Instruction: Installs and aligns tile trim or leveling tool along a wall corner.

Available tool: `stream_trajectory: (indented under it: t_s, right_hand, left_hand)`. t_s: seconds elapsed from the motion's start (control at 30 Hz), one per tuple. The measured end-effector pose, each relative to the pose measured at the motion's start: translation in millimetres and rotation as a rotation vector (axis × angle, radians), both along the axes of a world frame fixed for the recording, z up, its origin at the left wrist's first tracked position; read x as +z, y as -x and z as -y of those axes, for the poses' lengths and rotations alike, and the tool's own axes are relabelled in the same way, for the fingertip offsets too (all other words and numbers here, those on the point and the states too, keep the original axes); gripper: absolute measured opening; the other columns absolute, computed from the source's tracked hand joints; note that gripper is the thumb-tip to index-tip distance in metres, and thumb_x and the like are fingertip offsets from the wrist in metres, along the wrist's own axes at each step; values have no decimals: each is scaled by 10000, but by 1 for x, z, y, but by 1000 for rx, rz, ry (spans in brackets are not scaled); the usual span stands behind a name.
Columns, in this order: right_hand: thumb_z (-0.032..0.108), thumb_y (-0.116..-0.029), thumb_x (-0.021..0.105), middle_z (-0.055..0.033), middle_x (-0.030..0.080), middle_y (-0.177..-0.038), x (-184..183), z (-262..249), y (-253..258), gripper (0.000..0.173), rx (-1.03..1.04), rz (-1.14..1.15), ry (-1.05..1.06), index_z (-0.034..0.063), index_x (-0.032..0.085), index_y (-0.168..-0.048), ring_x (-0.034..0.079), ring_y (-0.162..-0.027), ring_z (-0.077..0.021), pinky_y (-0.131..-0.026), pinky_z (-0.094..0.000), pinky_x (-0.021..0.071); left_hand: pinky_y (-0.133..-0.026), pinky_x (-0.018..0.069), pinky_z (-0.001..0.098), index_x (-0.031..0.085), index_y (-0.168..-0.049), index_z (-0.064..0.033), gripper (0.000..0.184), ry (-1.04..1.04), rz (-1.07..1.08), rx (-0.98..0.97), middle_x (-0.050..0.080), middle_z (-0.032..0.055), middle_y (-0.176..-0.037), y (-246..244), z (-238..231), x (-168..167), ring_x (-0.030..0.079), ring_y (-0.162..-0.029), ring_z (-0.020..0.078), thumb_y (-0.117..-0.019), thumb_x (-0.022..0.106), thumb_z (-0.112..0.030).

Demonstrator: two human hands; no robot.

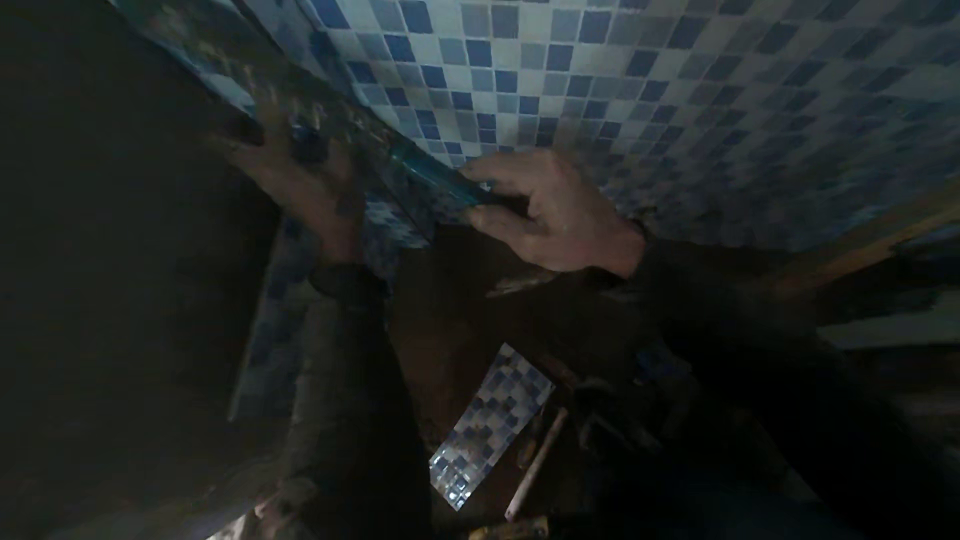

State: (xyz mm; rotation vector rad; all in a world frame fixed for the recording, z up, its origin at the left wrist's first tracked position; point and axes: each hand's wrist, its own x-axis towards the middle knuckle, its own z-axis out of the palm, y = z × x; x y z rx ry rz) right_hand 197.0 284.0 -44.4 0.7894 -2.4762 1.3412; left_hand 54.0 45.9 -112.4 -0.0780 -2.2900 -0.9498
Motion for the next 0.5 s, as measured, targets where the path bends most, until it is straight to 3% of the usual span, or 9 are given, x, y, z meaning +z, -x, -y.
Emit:
stream_trajectory:
  t_s: [0.2,0.3,0.43,0.5]
  right_hand:
    - [131,-984,625,-92,721,-837,2,-1,0,319,2,14,-17,-59,660,-1238,650,-658,-80,-628,-250,575]
    - [142,-983,626,-94,709,-825,4,-1,-1,328,-13,6,-46,-63,655,-1237,628,-633,-75,-608,-242,561]
    - [149,-987,632,-114,732,-950,2,-2,-4,322,-31,30,-55,-39,659,-1248,685,-749,-110,-701,-283,603]
    - [138,-983,627,-105,725,-897,2,-1,-5,316,-35,39,-22,-39,666,-1243,667,-708,-112,-668,-292,594]
  left_hand:
    - [-1122,410,465,571,-1450,-91,674,21,12,-27,307,395,-1532,7,5,-4,413,-1383,465,-897,682,-461]
    - [-1163,365,456,590,-1425,-59,669,7,73,3,303,386,-1545,-3,0,10,377,-1422,458,-909,696,-472]
    - [-1169,354,498,633,-1362,-24,557,47,-83,40,340,410,-1515,-9,-6,16,362,-1418,517,-903,694,-334]
    - [-1180,342,501,639,-1324,18,513,15,-179,46,350,411,-1508,-9,-12,31,358,-1424,517,-889,710,-245]
